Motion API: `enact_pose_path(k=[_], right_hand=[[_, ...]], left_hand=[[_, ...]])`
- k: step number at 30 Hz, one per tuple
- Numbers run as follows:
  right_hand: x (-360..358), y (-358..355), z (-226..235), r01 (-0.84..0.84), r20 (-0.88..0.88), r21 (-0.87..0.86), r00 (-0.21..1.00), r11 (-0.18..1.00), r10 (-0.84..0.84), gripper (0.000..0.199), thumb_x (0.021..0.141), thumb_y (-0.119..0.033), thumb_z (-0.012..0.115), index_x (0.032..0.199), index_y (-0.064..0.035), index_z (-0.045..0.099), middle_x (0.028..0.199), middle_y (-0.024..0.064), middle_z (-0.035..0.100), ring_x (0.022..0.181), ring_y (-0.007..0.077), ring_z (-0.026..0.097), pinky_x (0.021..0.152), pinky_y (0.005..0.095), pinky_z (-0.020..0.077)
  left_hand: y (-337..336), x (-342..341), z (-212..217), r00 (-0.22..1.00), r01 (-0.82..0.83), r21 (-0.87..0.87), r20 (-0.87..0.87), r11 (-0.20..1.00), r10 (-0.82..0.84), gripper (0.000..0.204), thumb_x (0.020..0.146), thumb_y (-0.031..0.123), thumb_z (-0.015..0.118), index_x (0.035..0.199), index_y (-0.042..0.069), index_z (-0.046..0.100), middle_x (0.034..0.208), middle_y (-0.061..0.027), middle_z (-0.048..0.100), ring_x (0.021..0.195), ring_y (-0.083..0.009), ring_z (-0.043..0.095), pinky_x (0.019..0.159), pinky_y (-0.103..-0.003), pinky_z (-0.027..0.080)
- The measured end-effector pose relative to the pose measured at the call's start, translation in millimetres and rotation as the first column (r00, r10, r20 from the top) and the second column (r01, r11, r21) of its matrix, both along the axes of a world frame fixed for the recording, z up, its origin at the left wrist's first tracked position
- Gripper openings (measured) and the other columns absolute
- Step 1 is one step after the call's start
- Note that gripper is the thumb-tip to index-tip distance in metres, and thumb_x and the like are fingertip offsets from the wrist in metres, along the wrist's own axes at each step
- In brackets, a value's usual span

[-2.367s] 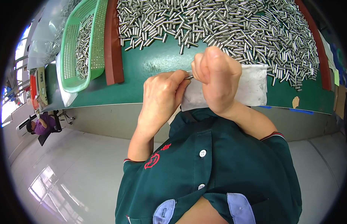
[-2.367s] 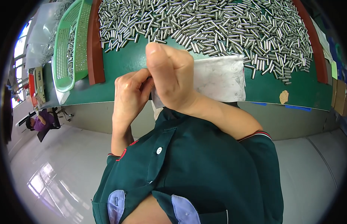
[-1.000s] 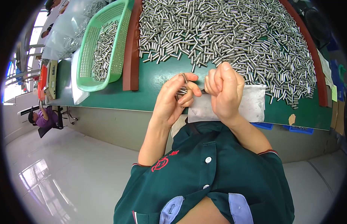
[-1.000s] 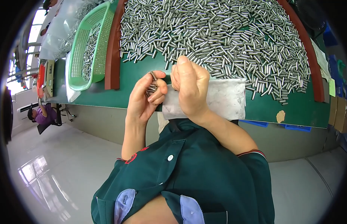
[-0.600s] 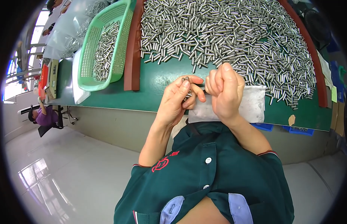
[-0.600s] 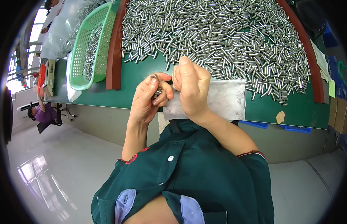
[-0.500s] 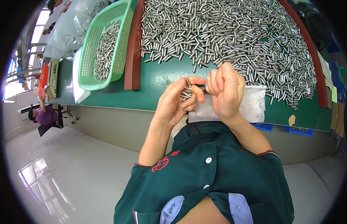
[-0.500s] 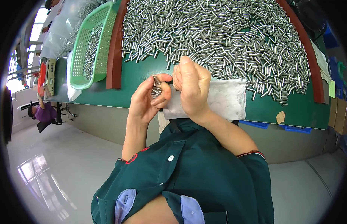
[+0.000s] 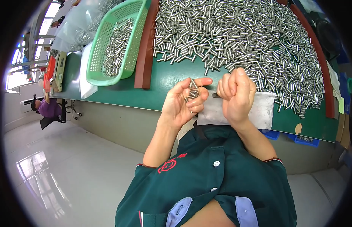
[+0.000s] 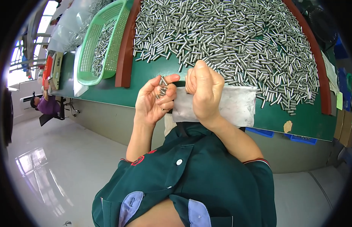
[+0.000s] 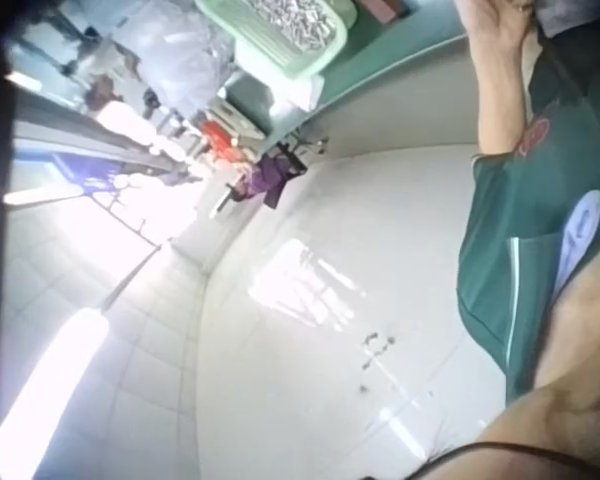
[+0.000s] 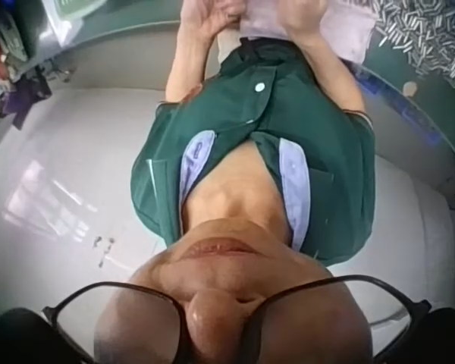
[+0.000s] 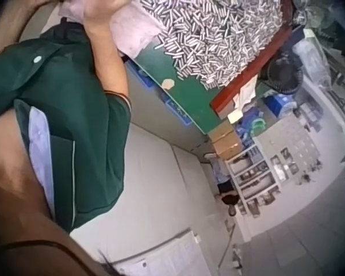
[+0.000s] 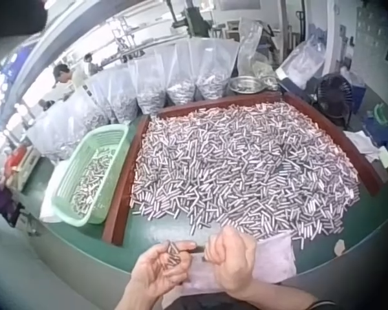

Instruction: Inspecting small cylindrical metal pins at a manufacturing workbench using a hand tool.

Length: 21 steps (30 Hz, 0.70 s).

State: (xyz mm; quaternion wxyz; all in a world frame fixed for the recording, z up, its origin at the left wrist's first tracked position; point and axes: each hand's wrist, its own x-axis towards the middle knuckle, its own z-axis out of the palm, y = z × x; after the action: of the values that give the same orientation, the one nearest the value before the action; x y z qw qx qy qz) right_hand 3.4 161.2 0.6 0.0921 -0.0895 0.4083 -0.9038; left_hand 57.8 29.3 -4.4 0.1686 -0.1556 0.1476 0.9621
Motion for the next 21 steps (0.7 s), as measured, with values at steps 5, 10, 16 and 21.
enact_pose_path(k=[5,10,16,21], right_hand=[[1,2,-2,0.023,0.005,-0.012,1.0,1.0,-0.022,0.039,0.091,-0.019,0.029,0.053,-0.0087,0.028,0.043,-0.0004,0.025,0.037,0.0069,0.015,0.037,0.0239,0.0157],[1,3,-2,0.008,-0.011,0.006,1.0,1.0,-0.008,0.039,0.091,-0.019,0.03,0.053,-0.0086,0.028,0.042,-0.0005,0.025,0.037,0.0066,0.015,0.037,0.0237,0.0153],[2,2,1,-0.003,-0.005,0.003,1.0,1.0,0.003,0.039,0.091,-0.02,0.029,0.053,-0.0088,0.028,0.042,-0.0004,0.025,0.037,0.0069,0.016,0.037,0.0238,0.0155],[-2,3,-2,0.0,0.039,-0.001,0.999,1.0,0.0,0.04,0.091,-0.021,0.028,0.053,-0.0088,0.028,0.043,-0.0008,0.025,0.037,0.007,0.016,0.037,0.0239,0.0157]], left_hand=[[-20,1,31,0.954,-0.233,-0.464,-0.278,0.855,0.109,0.022,0.09,0.026,0.04,0.086,0.004,0.047,0.057,0.0011,0.036,0.047,-0.0037,0.026,0.039,-0.017,0.02],[-73,-19,78,0.741,-0.577,-0.767,-0.636,-0.281,0.214,0.021,0.091,0.019,0.038,0.085,0.003,0.05,0.057,0.0023,0.038,0.046,-0.0032,0.026,0.041,-0.017,0.02],[-141,-40,72,0.94,-0.192,-0.169,-0.314,-0.967,-0.132,0.041,0.079,0.029,0.056,0.109,0.002,0.051,0.105,-0.0205,0.052,0.097,-0.0287,0.05,0.083,-0.035,0.038],[-83,-46,57,0.842,-0.468,-0.38,-0.465,-0.798,-0.273,0.008,0.069,0.005,0.063,0.073,0.001,0.058,0.072,-0.0098,0.056,0.069,-0.0244,0.053,0.064,-0.033,0.041]])
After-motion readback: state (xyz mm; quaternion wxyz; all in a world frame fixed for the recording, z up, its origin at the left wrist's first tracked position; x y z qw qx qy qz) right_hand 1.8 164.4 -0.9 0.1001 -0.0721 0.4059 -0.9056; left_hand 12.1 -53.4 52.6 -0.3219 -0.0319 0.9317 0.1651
